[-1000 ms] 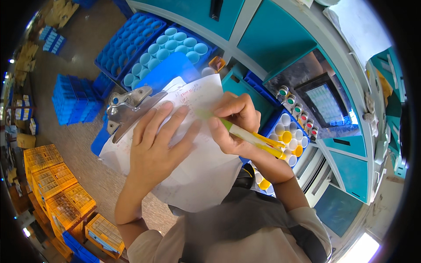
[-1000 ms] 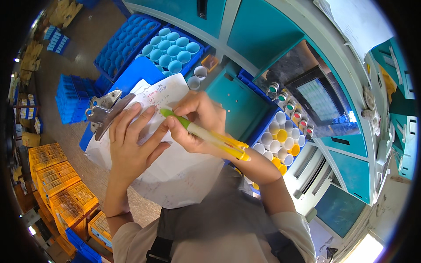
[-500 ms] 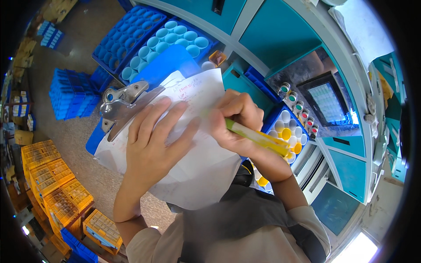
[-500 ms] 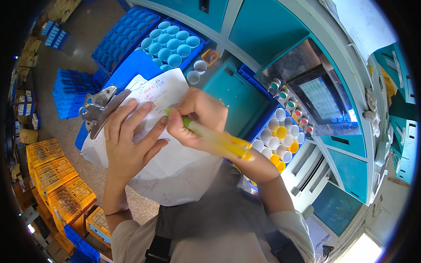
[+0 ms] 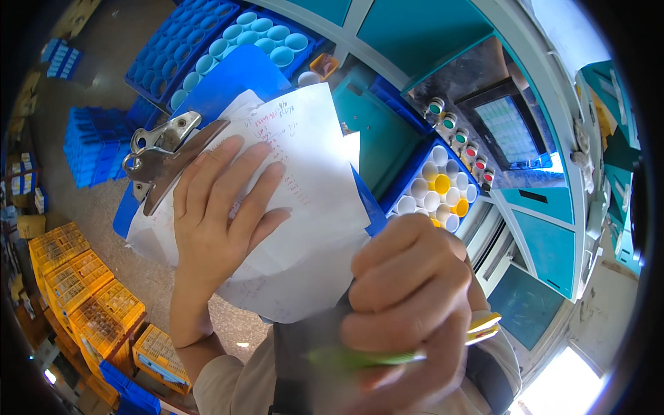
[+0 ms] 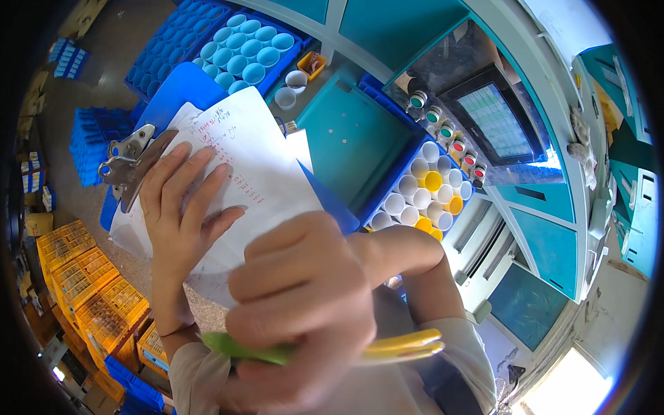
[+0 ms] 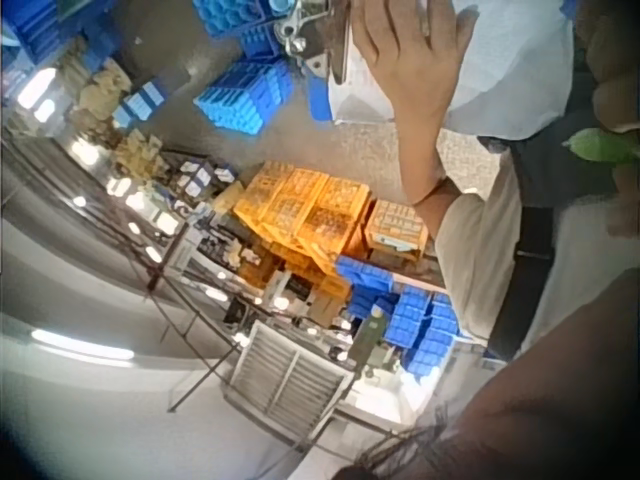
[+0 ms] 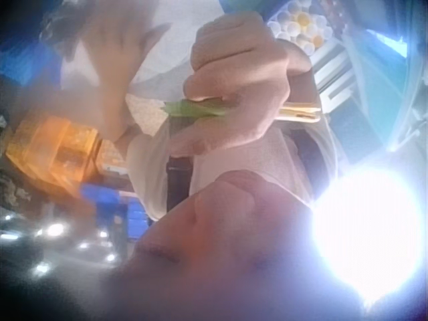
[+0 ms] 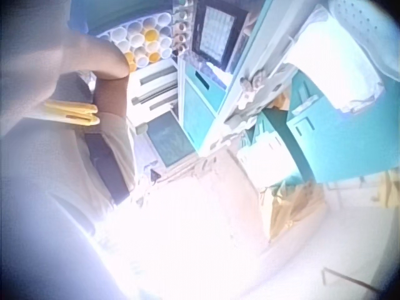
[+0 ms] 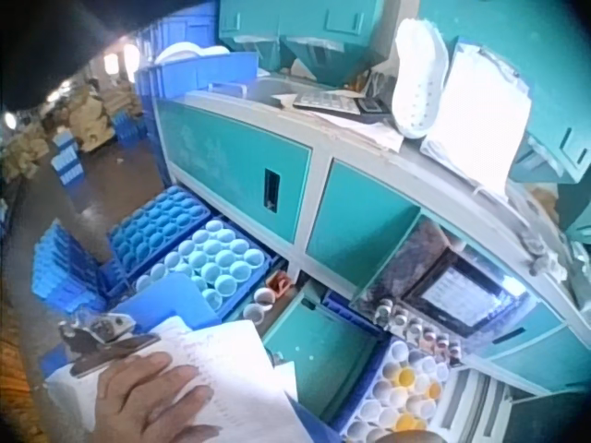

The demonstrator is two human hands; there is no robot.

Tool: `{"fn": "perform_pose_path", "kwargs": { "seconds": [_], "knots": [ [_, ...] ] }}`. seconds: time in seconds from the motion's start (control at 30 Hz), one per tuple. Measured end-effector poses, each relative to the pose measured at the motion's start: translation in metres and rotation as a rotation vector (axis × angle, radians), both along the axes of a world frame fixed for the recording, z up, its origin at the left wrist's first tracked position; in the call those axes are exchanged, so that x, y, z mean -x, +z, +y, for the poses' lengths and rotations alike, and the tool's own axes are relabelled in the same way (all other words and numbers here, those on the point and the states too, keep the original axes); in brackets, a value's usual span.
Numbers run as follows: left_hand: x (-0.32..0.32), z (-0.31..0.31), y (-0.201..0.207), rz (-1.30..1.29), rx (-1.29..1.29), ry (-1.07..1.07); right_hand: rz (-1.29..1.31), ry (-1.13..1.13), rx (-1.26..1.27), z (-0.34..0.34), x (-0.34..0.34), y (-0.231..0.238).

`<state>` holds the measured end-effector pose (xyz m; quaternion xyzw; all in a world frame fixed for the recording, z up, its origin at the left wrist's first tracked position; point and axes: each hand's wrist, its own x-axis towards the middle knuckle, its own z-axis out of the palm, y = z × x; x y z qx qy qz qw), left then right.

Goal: The person operates a machine's touchscreen using a stylus while holding a clipboard with handwritten notes. They repeatedly tap the screen and occasionally write on the clipboard, then place the clipboard on the counter and continue interacting with the machine.

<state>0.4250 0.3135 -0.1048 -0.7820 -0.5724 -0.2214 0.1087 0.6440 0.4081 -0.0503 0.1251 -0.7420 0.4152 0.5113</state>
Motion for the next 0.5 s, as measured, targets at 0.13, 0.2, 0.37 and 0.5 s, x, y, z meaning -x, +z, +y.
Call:
{"fn": "perform_pose_path", "kwargs": {
  "seconds": [0.13, 0.2, 0.37, 0.5],
  "knots": [
    [-0.009, -0.007, 0.007, -0.035, 0.054, 0.033, -0.134, -0.001, -0.009, 0.000, -0.002, 0.010],
    [-0.013, -0.012, 0.012, -0.042, 0.105, 0.013, -0.153, 0.025, -0.011, -0.002, -0.001, 0.012],
    [-0.010, -0.016, 0.016, 0.059, 0.067, -0.022, -0.133, 0.098, -0.042, -0.014, 0.000, 0.020],
    [-0.007, -0.018, 0.004, 0.035, 0.018, 0.006, -0.141, 0.139, -0.037, -0.027, -0.010, 0.020]
  ]
}}
